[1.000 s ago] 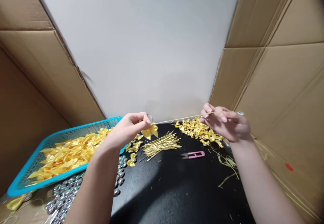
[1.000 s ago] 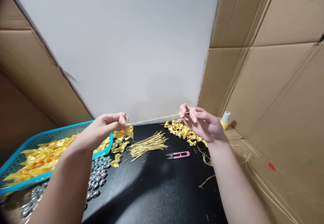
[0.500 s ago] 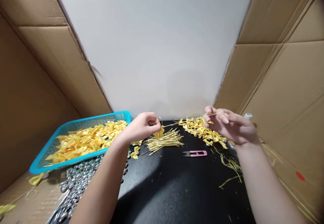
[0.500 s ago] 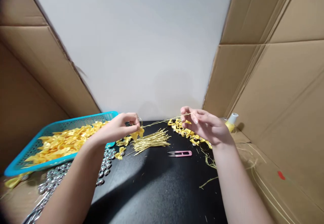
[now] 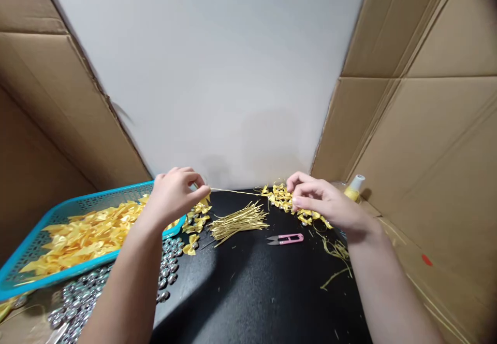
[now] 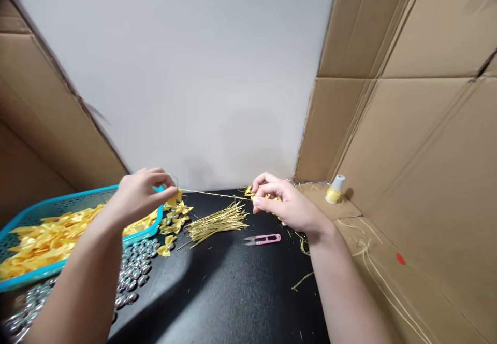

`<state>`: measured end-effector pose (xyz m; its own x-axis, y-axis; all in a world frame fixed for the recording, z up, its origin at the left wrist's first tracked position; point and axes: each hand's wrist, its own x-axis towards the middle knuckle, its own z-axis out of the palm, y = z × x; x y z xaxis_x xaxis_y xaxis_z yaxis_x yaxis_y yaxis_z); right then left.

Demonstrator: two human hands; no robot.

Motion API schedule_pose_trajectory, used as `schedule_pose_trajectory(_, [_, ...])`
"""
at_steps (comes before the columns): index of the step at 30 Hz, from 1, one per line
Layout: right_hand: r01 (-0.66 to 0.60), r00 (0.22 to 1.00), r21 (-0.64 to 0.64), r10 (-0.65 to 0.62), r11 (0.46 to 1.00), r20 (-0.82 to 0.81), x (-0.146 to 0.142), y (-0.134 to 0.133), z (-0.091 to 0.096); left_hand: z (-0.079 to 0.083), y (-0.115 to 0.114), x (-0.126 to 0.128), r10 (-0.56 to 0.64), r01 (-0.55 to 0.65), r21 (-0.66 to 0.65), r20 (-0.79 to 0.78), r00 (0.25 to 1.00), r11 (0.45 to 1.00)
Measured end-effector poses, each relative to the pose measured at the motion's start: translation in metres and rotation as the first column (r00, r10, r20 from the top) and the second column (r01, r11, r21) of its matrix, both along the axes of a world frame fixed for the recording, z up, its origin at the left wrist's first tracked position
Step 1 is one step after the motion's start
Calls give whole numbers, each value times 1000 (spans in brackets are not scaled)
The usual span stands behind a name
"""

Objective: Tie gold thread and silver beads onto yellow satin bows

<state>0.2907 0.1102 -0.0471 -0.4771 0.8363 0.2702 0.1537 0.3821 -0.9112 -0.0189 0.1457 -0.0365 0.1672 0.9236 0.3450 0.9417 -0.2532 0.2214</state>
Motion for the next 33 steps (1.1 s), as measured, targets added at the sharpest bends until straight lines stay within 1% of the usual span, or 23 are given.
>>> schedule_pose_trajectory(1, [-1, 999, 21, 1, 1000, -33, -2, 0, -1, 2, -1, -2, -6, 6, 29, 32, 999, 1000])
schedule_pose_trajectory(2, [-10, 995, 28, 13, 1000, -102, -5, 0, -2, 4, -3, -2, -35, 32, 48, 66, 997, 998])
schedule_pose_trajectory(4, [-50, 951, -12, 44, 999, -308, -11, 1, -4, 5, -7, 0, -141, 136, 45, 129, 982, 990])
schedule_pose_trajectory(6, [-100, 853, -88, 40, 991, -520, -18, 2, -6, 5, -10, 7, -244, 247, 7, 170, 955, 969])
schedule_pose_trajectory(7, [-125, 796, -124, 24, 984, -605, -21, 2, -6, 4, -11, 11, -276, 282, -14, 175, 945, 959])
schedule_pose_trajectory(9, [-168, 692, -168, -5, 971, -722, -26, 3, -4, 0, -11, 21, -309, 320, -45, 158, 938, 946])
schedule_pose_trajectory(12, [-248, 572, -189, -13, 950, -820, -29, 3, -1, -5, -11, 33, -353, 363, -86, 114, 929, 928])
schedule_pose_trajectory(14, [-310, 525, -203, -11, 929, -851, -28, 3, 0, -8, -11, 38, -376, 386, -111, 103, 921, 916])
schedule_pose_trajectory(16, [-351, 507, -213, -7, 912, -862, -26, 4, 1, -10, -12, 41, -379, 391, -129, 105, 919, 911])
schedule_pose_trajectory(18, [-353, 510, -208, 1, 912, -860, -25, 4, 2, -10, -12, 41, -379, 391, -138, 109, 919, 910])
schedule_pose_trajectory(21, [-300, 548, -165, 28, 940, -836, -25, 4, 5, -10, -12, 41, -380, 394, -137, 115, 918, 909])
schedule_pose_trajectory(23, [-238, 587, -126, 39, 963, -808, -27, 4, 6, -10, -12, 41, -380, 395, -133, 123, 917, 909])
schedule_pose_trajectory(24, [-189, 604, -104, 32, 977, -797, -28, 4, 6, -10, -13, 42, -382, 398, -134, 130, 915, 908])
schedule_pose_trajectory(26, [-44, 615, -66, -25, 997, -788, -30, 2, 6, -11, -14, 46, -401, 422, -137, 158, 902, 896])
schedule_pose_trajectory(28, [103, 593, -41, -95, 994, -800, -31, -1, 7, -13, -15, 51, -437, 466, -137, 195, 878, 874])
schedule_pose_trajectory(29, [152, 574, -36, -118, 988, -810, -30, -2, 8, -15, -16, 54, -456, 486, -133, 206, 866, 864])
schedule_pose_trajectory(30, [181, 554, -35, -131, 983, -822, -30, -4, 9, -16, -17, 57, -472, 503, -129, 208, 856, 855])
schedule_pose_trajectory(33, [191, 495, -51, -141, 980, -857, -25, -8, 15, -19, -23, 65, -521, 543, -121, 171, 836, 831])
